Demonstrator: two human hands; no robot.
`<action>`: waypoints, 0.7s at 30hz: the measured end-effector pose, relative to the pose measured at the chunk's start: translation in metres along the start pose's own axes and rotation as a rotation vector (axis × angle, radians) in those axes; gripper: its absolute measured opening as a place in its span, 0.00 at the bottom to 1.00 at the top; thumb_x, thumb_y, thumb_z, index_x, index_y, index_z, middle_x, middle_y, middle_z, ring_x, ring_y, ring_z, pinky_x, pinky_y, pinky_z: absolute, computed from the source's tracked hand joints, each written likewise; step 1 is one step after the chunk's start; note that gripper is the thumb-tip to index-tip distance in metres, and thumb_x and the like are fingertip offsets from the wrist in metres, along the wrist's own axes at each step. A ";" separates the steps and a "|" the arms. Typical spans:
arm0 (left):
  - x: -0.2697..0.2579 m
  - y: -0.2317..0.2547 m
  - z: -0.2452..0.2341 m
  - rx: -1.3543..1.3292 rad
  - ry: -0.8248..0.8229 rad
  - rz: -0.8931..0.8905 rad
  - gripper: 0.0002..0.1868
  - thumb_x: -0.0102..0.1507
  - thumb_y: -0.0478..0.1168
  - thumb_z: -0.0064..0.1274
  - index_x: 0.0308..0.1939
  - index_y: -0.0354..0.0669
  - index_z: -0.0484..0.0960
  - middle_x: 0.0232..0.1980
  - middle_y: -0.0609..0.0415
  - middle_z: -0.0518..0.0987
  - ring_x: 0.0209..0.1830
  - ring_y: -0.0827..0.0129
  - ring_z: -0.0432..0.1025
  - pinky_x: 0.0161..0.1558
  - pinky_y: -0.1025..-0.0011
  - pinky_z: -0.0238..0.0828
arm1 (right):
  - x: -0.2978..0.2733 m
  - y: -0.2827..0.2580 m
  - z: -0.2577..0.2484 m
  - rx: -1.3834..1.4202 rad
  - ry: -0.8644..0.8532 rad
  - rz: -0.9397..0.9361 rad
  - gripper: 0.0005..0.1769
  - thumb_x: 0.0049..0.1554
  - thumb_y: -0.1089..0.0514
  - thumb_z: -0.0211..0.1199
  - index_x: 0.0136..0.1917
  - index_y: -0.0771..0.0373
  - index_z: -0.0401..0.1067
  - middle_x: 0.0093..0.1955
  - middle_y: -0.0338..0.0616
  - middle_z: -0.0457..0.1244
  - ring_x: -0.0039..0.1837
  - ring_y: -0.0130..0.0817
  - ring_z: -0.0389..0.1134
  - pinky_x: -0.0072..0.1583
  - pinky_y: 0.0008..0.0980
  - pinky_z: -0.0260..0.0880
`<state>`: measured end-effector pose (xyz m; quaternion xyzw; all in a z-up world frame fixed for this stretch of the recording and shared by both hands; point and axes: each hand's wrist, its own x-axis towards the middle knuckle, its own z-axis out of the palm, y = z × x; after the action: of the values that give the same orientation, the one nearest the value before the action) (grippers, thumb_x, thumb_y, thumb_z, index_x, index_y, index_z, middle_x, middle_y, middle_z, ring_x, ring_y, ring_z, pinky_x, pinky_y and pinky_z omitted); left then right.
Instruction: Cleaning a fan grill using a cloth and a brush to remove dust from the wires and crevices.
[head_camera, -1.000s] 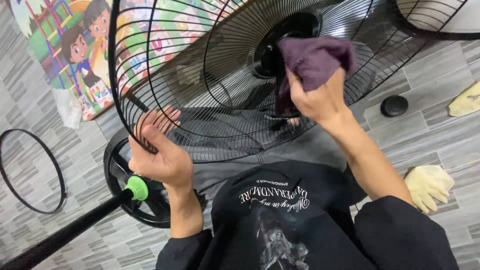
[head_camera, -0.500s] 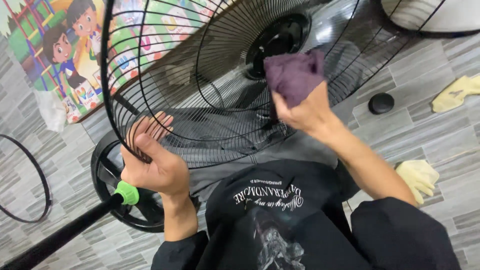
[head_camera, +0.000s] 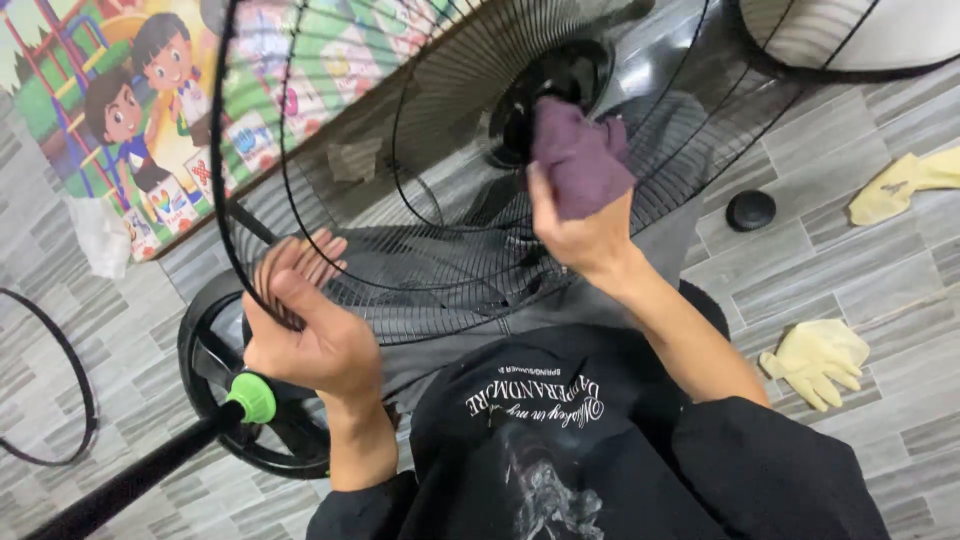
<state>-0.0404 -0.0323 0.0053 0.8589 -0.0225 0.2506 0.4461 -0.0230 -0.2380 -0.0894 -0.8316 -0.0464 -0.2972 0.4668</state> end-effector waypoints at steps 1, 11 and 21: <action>0.000 -0.002 0.000 -0.006 0.007 0.005 0.15 0.78 0.36 0.33 0.53 0.21 0.69 0.43 0.33 0.80 0.40 0.53 0.80 0.44 0.67 0.79 | 0.004 0.005 0.000 -0.002 0.003 -0.009 0.12 0.54 0.74 0.62 0.53 0.72 0.71 0.45 0.53 0.65 0.43 0.48 0.67 0.53 0.41 0.67; -0.006 -0.006 -0.003 0.028 0.007 0.026 0.14 0.77 0.33 0.34 0.52 0.19 0.70 0.42 0.32 0.80 0.40 0.52 0.80 0.45 0.65 0.81 | -0.003 0.067 -0.008 -0.388 0.059 -0.222 0.04 0.54 0.66 0.64 0.40 0.61 0.71 0.39 0.37 0.63 0.40 0.34 0.64 0.43 0.32 0.66; -0.003 -0.007 0.000 0.023 0.031 0.046 0.15 0.78 0.34 0.33 0.52 0.19 0.71 0.42 0.33 0.80 0.39 0.53 0.80 0.43 0.66 0.80 | -0.008 0.031 -0.012 -0.184 0.046 -0.048 0.17 0.53 0.75 0.62 0.56 0.74 0.73 0.62 0.60 0.66 0.63 0.60 0.67 0.67 0.50 0.65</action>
<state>-0.0412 -0.0290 -0.0014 0.8592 -0.0324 0.2742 0.4307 -0.0245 -0.2635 -0.1120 -0.8627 -0.0279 -0.3303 0.3820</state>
